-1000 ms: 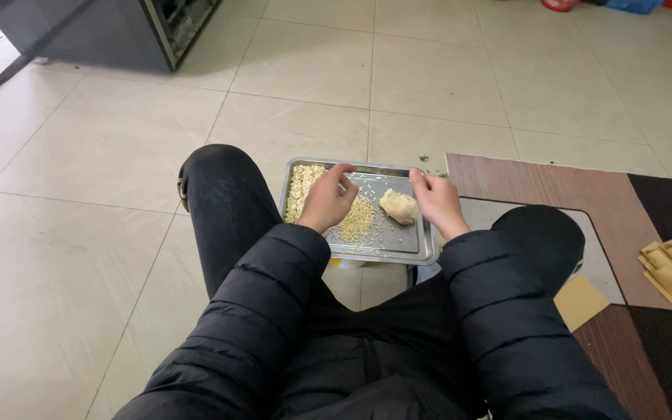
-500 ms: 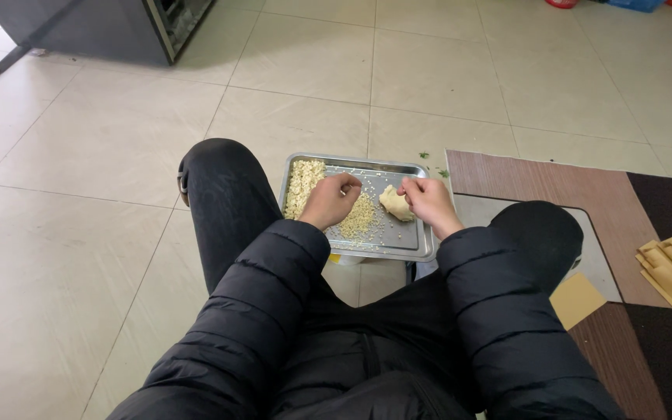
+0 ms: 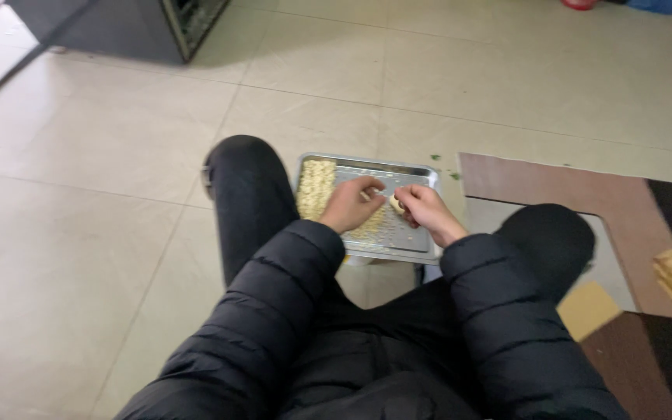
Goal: Preparing small dough pieces with seeds and then folding and cutting yellow paper strips
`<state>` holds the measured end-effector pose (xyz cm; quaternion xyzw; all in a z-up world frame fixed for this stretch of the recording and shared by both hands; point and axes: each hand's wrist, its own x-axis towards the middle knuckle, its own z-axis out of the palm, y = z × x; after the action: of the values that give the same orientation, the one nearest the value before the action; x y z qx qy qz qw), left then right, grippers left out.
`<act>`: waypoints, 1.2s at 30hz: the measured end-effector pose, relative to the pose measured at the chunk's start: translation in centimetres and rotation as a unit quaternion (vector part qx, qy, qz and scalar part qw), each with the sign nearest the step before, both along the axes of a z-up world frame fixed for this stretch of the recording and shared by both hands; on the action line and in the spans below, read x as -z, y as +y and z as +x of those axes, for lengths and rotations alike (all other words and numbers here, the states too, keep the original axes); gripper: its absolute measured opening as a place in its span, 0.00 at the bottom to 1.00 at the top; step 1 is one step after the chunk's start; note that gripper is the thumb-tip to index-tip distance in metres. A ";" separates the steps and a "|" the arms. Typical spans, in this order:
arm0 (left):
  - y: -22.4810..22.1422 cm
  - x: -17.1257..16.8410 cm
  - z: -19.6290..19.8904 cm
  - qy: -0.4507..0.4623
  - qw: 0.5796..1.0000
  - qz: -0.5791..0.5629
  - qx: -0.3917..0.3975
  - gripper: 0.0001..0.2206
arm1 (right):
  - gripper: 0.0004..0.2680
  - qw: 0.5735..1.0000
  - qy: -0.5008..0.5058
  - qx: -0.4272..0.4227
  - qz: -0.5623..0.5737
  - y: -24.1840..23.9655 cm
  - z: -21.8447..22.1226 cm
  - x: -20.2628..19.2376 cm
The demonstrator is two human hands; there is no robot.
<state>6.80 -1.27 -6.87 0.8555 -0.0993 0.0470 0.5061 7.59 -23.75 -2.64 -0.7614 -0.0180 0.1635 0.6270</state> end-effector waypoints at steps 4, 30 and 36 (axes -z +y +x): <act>-1.0 -0.2 -0.3 -0.019 1.000 -0.004 -0.021 0.15 | 0.08 0.999 -0.015 -0.037 0.020 1.6 -2.3 -2.1; -0.3 -17.3 0.0 -0.103 0.994 0.040 -0.023 0.16 | 0.20 0.996 -0.071 0.030 -0.048 3.3 2.6 -12.5; 2.7 -17.7 4.1 -0.141 0.988 0.032 -0.051 0.12 | 0.27 0.973 -0.159 0.041 -0.159 0.7 5.0 -12.7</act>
<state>10.87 1.38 10.84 0.8599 -0.1275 0.1902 0.4562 12.57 -23.03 10.08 -0.8678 -0.0602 0.0152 0.4929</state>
